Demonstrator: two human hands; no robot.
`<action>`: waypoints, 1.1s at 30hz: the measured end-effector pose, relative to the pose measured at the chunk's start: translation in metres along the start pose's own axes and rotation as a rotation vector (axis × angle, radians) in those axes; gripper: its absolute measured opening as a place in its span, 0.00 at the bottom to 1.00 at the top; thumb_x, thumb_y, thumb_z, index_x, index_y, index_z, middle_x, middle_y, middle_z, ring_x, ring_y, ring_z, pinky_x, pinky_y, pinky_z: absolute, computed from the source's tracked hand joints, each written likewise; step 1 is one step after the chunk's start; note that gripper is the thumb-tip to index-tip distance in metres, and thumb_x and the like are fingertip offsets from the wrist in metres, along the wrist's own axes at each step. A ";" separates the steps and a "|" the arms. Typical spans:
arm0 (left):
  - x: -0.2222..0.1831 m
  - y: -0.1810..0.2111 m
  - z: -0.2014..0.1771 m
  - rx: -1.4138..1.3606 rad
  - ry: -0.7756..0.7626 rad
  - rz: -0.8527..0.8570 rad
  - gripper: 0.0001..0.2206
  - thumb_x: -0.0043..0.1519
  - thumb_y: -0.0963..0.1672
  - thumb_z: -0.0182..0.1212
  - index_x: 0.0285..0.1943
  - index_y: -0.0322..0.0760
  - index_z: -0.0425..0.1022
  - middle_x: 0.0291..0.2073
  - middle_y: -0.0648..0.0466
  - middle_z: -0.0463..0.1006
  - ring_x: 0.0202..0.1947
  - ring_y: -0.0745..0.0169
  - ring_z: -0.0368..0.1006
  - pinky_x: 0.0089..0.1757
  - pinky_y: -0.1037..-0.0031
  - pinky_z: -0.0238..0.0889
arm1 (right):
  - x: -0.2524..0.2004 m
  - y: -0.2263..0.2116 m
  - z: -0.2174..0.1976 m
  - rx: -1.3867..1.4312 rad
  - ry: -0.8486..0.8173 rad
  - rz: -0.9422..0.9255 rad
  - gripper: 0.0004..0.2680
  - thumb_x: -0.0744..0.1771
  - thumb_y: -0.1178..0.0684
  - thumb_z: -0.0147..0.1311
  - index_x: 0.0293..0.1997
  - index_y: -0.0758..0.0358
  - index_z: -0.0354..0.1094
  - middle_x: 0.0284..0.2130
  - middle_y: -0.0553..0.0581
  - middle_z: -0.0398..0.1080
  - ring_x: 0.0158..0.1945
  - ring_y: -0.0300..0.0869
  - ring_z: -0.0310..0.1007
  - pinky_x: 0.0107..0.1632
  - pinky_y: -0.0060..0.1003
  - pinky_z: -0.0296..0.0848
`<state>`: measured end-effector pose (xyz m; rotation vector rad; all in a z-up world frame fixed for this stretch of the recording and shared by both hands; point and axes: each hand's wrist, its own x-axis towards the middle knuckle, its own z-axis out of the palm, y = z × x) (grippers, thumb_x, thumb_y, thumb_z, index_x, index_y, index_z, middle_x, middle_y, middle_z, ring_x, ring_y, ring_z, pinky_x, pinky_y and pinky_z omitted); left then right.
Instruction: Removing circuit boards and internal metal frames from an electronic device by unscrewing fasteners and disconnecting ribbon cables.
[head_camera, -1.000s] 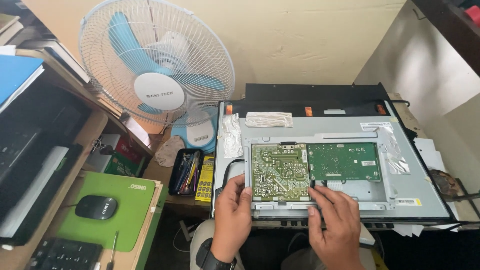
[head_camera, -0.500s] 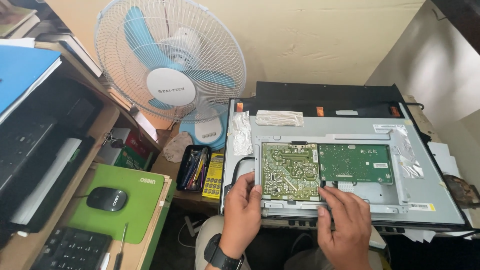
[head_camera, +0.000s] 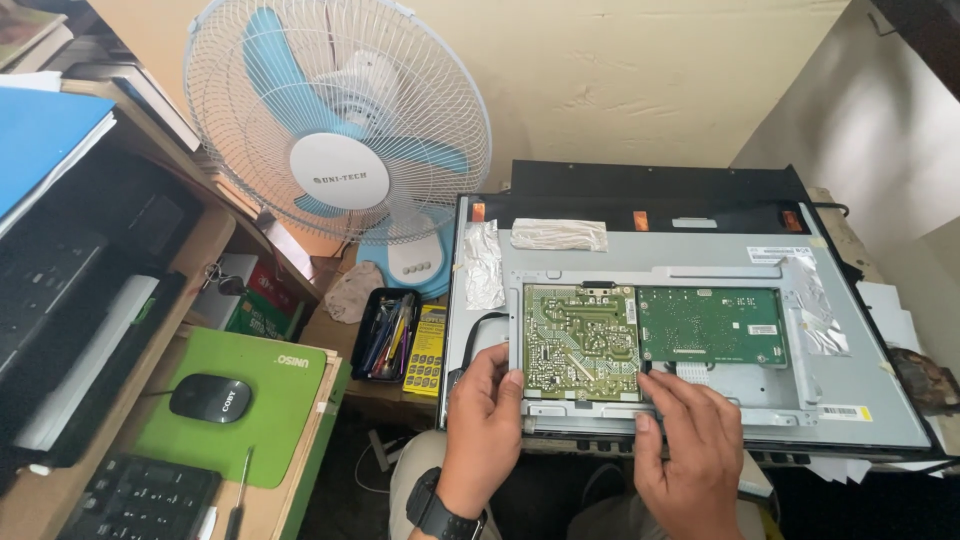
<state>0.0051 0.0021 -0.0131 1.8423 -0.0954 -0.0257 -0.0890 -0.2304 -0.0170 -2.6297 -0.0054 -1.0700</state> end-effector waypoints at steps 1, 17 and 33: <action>0.000 0.000 0.000 -0.009 0.000 0.004 0.20 0.74 0.49 0.60 0.71 0.37 0.79 0.53 0.52 0.90 0.53 0.60 0.86 0.53 0.65 0.78 | 0.000 0.001 0.000 0.002 -0.011 0.010 0.15 0.73 0.52 0.55 0.68 0.57 0.81 0.63 0.55 0.80 0.67 0.52 0.76 0.72 0.49 0.70; -0.001 0.005 -0.002 -0.016 -0.017 -0.035 0.21 0.74 0.49 0.60 0.73 0.38 0.79 0.52 0.54 0.89 0.52 0.61 0.85 0.53 0.66 0.77 | 0.003 -0.001 0.000 0.001 0.006 -0.011 0.14 0.74 0.51 0.54 0.67 0.58 0.81 0.61 0.55 0.81 0.66 0.50 0.76 0.70 0.48 0.71; 0.001 -0.001 0.000 0.003 -0.011 -0.044 0.22 0.73 0.50 0.60 0.74 0.38 0.78 0.58 0.52 0.90 0.58 0.58 0.86 0.57 0.64 0.79 | 0.003 -0.001 -0.001 0.006 0.006 -0.002 0.14 0.74 0.51 0.54 0.67 0.57 0.81 0.62 0.53 0.81 0.66 0.49 0.76 0.72 0.46 0.70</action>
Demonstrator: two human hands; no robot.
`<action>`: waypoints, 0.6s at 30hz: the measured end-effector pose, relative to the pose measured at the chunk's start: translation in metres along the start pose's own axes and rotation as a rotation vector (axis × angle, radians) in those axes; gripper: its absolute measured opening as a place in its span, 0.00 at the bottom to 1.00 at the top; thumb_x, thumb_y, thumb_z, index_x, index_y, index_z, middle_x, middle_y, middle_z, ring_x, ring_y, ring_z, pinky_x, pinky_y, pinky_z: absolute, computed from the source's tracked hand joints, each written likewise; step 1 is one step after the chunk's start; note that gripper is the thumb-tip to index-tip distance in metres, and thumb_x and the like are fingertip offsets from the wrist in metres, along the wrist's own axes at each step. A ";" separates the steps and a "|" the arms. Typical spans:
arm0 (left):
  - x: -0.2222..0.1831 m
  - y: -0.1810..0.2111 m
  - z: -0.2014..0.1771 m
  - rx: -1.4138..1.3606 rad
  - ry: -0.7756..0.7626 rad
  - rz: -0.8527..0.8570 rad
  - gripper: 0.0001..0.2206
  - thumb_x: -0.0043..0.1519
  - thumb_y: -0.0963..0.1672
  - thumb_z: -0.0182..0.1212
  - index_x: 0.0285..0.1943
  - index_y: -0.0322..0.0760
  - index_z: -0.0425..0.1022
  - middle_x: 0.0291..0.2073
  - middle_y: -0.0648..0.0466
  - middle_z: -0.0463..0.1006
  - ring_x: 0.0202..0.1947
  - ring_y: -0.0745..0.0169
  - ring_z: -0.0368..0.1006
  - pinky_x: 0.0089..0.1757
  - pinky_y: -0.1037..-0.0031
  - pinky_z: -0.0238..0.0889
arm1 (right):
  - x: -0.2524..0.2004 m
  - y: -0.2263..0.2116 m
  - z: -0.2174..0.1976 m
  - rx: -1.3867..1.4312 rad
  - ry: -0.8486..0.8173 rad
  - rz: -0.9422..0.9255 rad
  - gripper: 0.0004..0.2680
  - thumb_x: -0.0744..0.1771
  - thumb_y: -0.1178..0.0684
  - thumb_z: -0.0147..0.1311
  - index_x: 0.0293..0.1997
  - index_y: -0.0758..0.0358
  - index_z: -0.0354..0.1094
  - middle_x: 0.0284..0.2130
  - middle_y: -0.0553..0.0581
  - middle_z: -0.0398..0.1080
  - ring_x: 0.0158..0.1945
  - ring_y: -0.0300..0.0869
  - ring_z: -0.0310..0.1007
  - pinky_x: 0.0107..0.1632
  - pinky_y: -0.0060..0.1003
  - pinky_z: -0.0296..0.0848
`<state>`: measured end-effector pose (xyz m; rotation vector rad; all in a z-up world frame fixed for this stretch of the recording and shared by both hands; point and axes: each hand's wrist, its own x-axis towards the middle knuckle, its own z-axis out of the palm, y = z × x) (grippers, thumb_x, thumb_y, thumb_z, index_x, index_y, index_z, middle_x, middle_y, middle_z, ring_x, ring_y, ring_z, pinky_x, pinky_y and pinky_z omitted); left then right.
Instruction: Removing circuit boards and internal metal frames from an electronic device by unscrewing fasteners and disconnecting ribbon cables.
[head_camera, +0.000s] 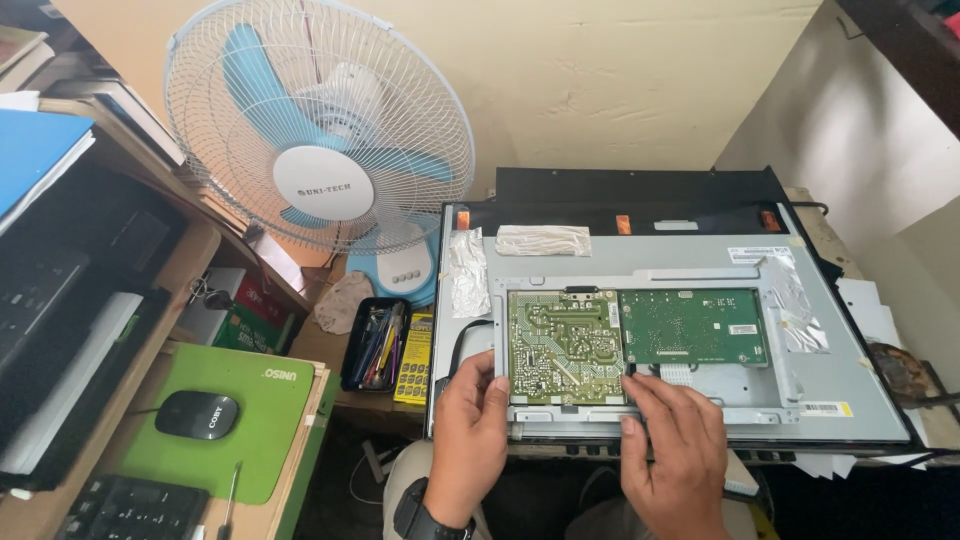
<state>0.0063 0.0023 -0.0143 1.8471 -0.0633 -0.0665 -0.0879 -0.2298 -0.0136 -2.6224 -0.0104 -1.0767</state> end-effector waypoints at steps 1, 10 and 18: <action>0.000 0.001 0.000 -0.005 0.003 -0.001 0.22 0.73 0.50 0.60 0.74 0.37 0.78 0.55 0.53 0.90 0.56 0.60 0.86 0.56 0.65 0.78 | 0.000 0.000 0.000 0.003 0.004 0.000 0.14 0.74 0.51 0.54 0.67 0.56 0.81 0.62 0.53 0.81 0.66 0.49 0.75 0.72 0.46 0.70; 0.000 0.002 0.002 -0.016 0.017 0.009 0.23 0.73 0.49 0.60 0.75 0.36 0.78 0.59 0.51 0.90 0.60 0.58 0.86 0.58 0.65 0.78 | 0.001 -0.001 0.000 0.001 0.018 -0.015 0.14 0.74 0.52 0.54 0.67 0.58 0.81 0.62 0.54 0.81 0.66 0.50 0.76 0.72 0.47 0.71; 0.002 0.019 0.003 -0.026 0.062 0.080 0.20 0.73 0.46 0.58 0.72 0.35 0.81 0.72 0.47 0.82 0.72 0.50 0.78 0.68 0.60 0.72 | 0.003 0.000 0.000 -0.002 0.005 -0.024 0.15 0.73 0.53 0.55 0.68 0.59 0.81 0.61 0.55 0.82 0.65 0.52 0.75 0.71 0.49 0.72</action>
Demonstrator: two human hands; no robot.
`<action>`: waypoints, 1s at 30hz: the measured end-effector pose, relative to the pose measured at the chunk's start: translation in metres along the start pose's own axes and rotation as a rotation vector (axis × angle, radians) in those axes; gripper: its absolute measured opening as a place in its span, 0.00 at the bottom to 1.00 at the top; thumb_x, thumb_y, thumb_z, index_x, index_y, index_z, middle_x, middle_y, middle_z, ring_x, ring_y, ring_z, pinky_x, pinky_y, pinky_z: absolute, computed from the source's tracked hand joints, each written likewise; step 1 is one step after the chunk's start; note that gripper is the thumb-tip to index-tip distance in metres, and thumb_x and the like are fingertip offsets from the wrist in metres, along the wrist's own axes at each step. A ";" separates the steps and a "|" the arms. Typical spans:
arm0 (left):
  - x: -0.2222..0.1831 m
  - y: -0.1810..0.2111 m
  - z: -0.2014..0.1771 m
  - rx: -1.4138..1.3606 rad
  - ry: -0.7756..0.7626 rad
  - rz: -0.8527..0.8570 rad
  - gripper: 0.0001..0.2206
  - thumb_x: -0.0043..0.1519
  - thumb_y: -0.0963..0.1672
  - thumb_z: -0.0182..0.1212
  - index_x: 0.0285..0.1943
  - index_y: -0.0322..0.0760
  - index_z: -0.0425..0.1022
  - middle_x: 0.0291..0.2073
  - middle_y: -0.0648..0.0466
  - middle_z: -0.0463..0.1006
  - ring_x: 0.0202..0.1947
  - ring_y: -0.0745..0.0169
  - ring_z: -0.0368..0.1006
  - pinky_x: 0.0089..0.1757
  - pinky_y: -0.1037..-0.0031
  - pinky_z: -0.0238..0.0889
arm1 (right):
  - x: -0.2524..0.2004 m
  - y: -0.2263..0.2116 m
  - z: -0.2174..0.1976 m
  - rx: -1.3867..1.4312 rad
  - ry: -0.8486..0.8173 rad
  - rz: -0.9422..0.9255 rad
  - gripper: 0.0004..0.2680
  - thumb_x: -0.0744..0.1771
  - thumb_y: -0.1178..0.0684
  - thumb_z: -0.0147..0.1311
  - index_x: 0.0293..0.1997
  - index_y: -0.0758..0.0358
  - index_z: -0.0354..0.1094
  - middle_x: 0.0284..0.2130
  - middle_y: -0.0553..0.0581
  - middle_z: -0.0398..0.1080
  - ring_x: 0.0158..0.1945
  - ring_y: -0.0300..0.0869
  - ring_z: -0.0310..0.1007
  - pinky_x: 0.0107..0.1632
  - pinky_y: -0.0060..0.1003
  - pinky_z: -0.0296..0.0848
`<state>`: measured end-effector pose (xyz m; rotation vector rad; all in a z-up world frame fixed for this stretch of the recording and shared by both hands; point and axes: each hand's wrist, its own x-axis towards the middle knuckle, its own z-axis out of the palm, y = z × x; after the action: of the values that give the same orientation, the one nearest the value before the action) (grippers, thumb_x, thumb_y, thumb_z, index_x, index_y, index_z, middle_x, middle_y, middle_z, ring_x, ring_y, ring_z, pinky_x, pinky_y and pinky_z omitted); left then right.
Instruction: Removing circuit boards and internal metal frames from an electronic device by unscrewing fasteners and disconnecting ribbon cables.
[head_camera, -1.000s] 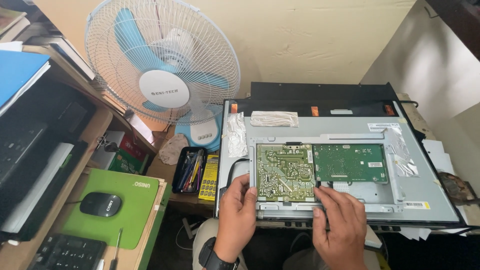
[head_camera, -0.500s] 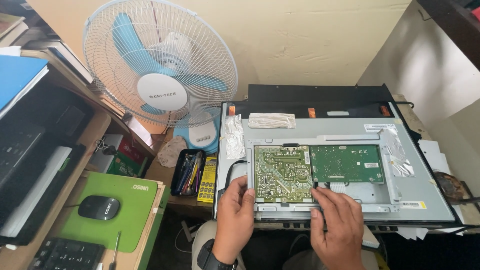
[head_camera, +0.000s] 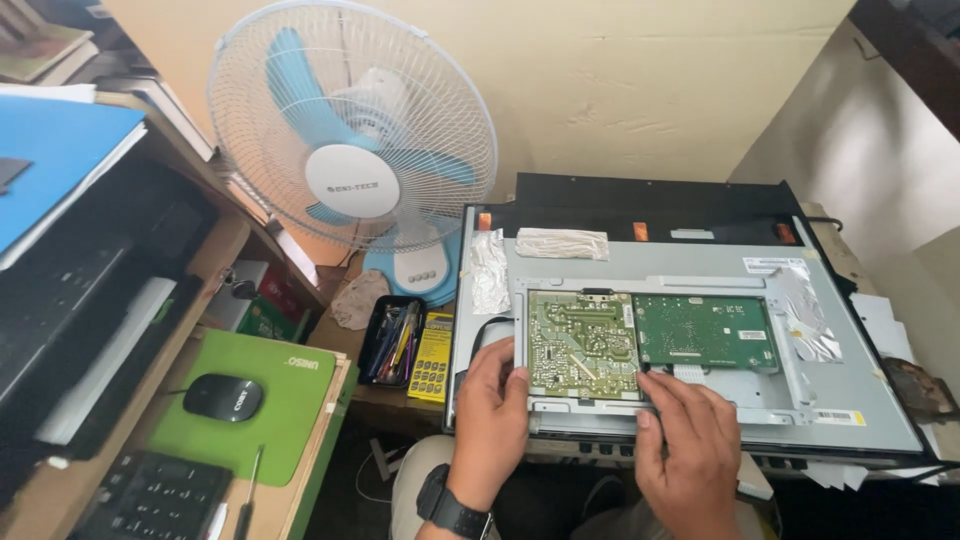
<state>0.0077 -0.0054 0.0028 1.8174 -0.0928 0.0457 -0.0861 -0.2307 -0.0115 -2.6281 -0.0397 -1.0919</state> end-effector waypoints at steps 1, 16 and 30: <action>0.001 0.003 -0.001 0.004 -0.024 -0.009 0.20 0.73 0.45 0.58 0.72 0.35 0.80 0.68 0.48 0.83 0.68 0.52 0.80 0.65 0.62 0.74 | 0.000 0.001 0.000 0.004 -0.003 -0.001 0.14 0.74 0.52 0.55 0.68 0.59 0.81 0.61 0.56 0.82 0.66 0.52 0.76 0.72 0.49 0.71; 0.009 0.029 0.002 0.293 -0.077 -0.010 0.11 0.73 0.40 0.55 0.56 0.22 0.78 0.62 0.35 0.69 0.52 0.23 0.76 0.55 0.42 0.74 | -0.001 0.031 0.008 0.015 -0.003 -0.119 0.12 0.75 0.56 0.59 0.66 0.60 0.85 0.61 0.58 0.84 0.63 0.54 0.83 0.72 0.52 0.75; -0.061 -0.113 -0.071 -0.025 0.579 0.104 0.05 0.66 0.44 0.70 0.39 0.42 0.90 0.21 0.60 0.76 0.24 0.67 0.72 0.32 0.67 0.69 | -0.011 0.271 0.110 -0.248 -1.011 0.235 0.34 0.64 0.22 0.60 0.84 0.12 0.58 0.79 0.40 0.72 0.85 0.45 0.71 0.89 0.45 0.65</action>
<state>-0.0416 0.0931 -0.0941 1.7078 0.2223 0.6352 0.0191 -0.4583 -0.1631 -3.0008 0.1953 0.3894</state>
